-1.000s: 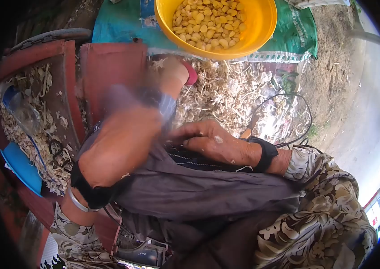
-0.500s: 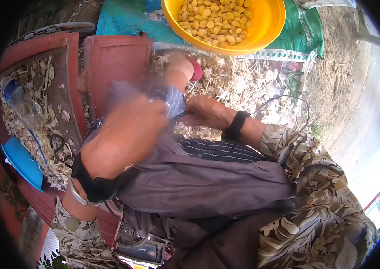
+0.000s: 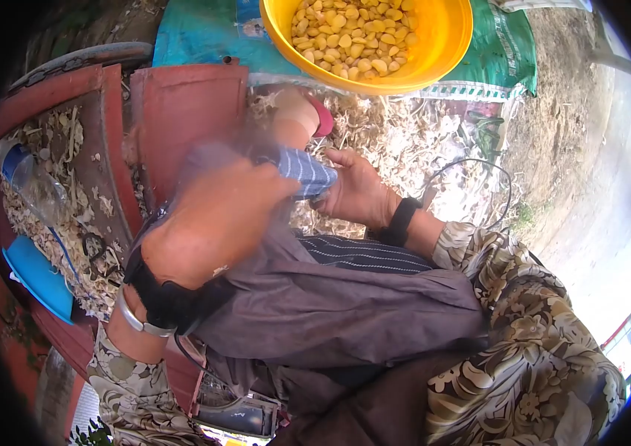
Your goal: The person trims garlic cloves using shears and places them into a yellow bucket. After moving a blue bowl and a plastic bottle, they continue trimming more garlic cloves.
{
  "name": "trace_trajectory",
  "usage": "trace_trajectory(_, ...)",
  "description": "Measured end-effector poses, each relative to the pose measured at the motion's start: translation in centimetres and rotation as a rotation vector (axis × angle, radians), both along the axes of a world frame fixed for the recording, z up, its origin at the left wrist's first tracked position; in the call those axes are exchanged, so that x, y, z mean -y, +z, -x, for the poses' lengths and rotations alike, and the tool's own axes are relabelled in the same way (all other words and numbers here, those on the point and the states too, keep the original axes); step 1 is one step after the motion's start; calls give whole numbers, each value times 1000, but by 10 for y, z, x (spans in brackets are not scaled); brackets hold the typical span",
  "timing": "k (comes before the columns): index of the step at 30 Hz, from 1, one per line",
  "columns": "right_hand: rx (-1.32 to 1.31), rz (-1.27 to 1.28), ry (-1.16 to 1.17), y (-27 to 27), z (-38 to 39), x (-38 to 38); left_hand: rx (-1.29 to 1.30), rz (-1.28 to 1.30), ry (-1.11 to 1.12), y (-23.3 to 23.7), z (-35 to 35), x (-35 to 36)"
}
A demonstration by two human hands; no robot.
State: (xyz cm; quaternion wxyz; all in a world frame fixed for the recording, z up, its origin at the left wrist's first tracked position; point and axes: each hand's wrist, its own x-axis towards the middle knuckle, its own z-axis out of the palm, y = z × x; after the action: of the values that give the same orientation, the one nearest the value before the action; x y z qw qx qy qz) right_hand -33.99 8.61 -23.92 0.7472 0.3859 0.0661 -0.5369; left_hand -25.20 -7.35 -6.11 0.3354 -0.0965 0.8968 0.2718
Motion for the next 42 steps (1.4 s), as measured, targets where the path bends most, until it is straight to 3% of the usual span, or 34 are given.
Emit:
trace_trajectory(5, 72, 204, -53, -13, -9, -6, 70, 90, 84, -10, 7, -1)
trace_trajectory(11, 94, 78, 160, 12, -2, 3, -160, -66, -15, -15, 6, 12)
trace_trajectory(14, -26, 128, 416, 5, -10, 0, 178, -80, -63, -3, 19, 14)
trace_trajectory(15, -108, 98, 460, 13, -6, 2, 182, -88, -41, -2, 21, 13)
trace_trajectory(17, -803, 263, 370, -53, -26, -13, 195, -103, 7, 1, 20, 11)
trace_trajectory(20, -2049, 696, 854, -68, -2, 2, 145, -85, 3, -2, 12, 13)
trace_trajectory(23, -1363, 407, 509, -26, -5, 15, 146, -52, -15, 0, 10, 12)
trace_trajectory(25, -674, 77, 381, 35, 10, 4, 53, -107, 12, -3, 1, 16)
trace_trajectory(26, -595, 265, 507, 33, 21, -10, 5, -129, 29, -5, -3, 19)
trace_trajectory(28, -755, 210, 657, 39, 32, -10, 55, -110, 29, -4, 0, 18)
trace_trajectory(31, -857, 53, 250, 1, 14, 0, 44, -113, 23, -3, 3, 20)
trace_trajectory(33, -1319, 391, 347, -21, 3, 8, 47, -116, 24, -2, 4, 20)
trace_trajectory(36, -690, 312, 386, 9, 11, -6, 56, -127, 41, -2, 3, 18)
trace_trajectory(38, -718, 329, 542, 45, 19, -14, 7, -164, 61, -6, 1, 21)
trace_trajectory(41, -1614, 382, 445, 12, 9, -18, -35, -185, 90, -11, -1, 24)
trace_trajectory(42, -1775, 345, 415, 10, 8, -10, -41, -178, 91, -12, 1, 25)
